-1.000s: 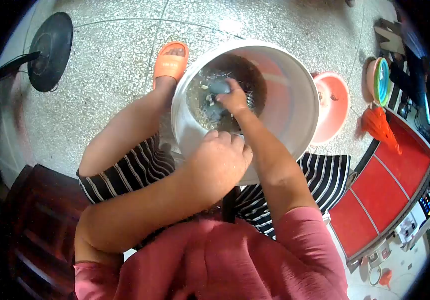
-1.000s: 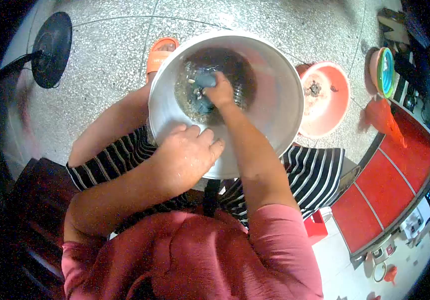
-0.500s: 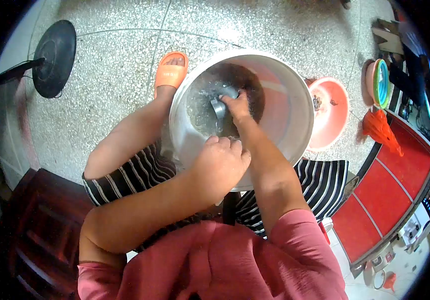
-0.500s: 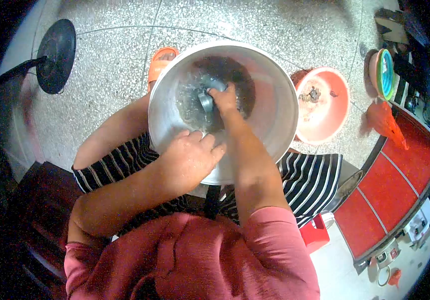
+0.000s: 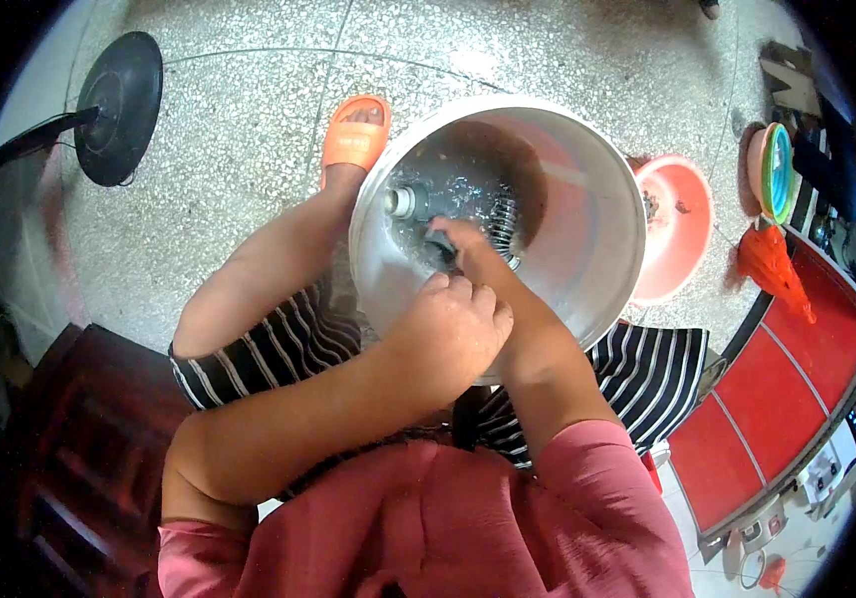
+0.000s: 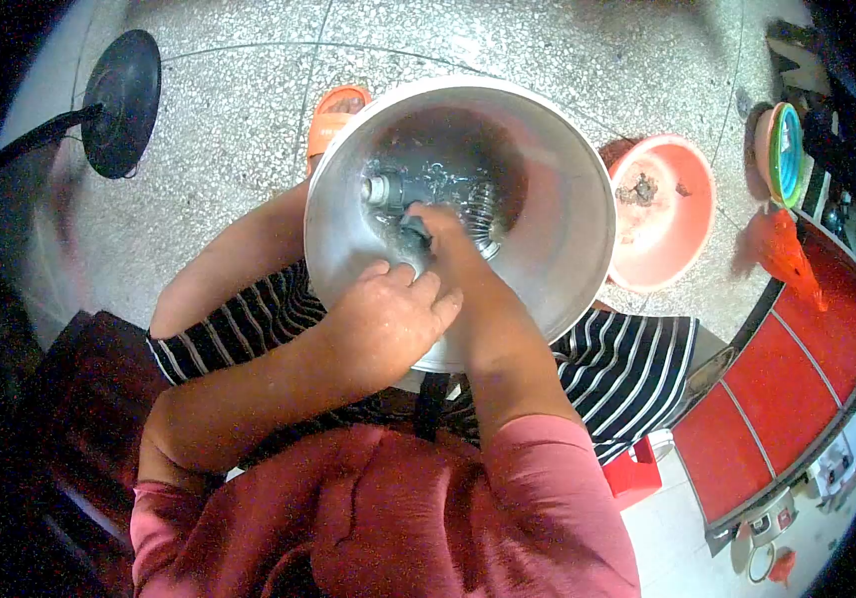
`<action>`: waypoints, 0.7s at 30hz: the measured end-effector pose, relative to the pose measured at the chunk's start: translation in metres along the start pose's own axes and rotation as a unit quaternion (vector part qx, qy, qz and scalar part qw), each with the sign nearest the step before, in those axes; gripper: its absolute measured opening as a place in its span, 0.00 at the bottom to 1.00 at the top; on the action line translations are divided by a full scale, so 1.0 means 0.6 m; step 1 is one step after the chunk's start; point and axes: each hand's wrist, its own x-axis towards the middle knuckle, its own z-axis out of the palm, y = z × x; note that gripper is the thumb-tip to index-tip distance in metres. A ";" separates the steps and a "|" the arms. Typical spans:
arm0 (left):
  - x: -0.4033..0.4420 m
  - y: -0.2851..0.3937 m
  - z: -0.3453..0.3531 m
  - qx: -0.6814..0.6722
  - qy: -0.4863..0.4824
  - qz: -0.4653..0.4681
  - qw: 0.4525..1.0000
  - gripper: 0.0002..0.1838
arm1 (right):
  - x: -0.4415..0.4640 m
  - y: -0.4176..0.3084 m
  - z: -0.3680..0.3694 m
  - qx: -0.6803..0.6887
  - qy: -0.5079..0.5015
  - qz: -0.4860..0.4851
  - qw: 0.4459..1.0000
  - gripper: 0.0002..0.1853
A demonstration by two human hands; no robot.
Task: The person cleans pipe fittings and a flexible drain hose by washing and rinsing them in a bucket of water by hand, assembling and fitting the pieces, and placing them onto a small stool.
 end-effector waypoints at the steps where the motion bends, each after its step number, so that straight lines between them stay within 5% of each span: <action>1: -0.001 -0.002 -0.002 -0.002 0.000 0.001 1.000 0.18 | 0.007 0.001 -0.001 0.013 -0.043 0.023 0.999 0.29; 2: -0.002 0.000 -0.004 -0.006 0.000 0.002 1.000 0.18 | 0.008 0.011 -0.001 0.137 -0.003 -0.036 0.990 0.20; 5: 0.000 0.001 -0.003 -0.011 0.024 0.003 1.000 0.18 | -0.046 0.004 0.067 0.077 0.179 0.073 0.978 0.13; 6: -0.001 -0.001 -0.003 -0.013 0.033 0.000 0.999 0.18 | 0.091 0.078 0.025 0.061 0.106 -0.001 0.993 0.15; 9: -0.001 -0.006 -0.016 -0.011 0.037 -0.008 0.999 0.18 | -0.055 -0.035 0.029 0.023 0.081 0.030 0.996 0.16; 10: -0.002 -0.009 -0.013 -0.009 0.040 -0.007 0.999 0.18 | -0.001 -0.014 0.012 0.172 0.048 0.066 0.982 0.14; 13: -0.003 -0.012 -0.010 -0.012 0.049 0.006 0.999 0.18 | 0.000 0.012 0.023 0.013 0.180 -0.006 0.983 0.14; 20: -0.001 -0.015 -0.014 -0.005 0.036 0.002 0.999 0.18 | -0.027 -0.005 -0.004 -0.231 0.154 -0.083 0.957 0.15; 21: -0.004 -0.010 -0.011 -0.016 0.041 -0.004 0.999 0.18 | -0.003 0.014 -0.022 -0.122 0.077 -0.028 0.989 0.15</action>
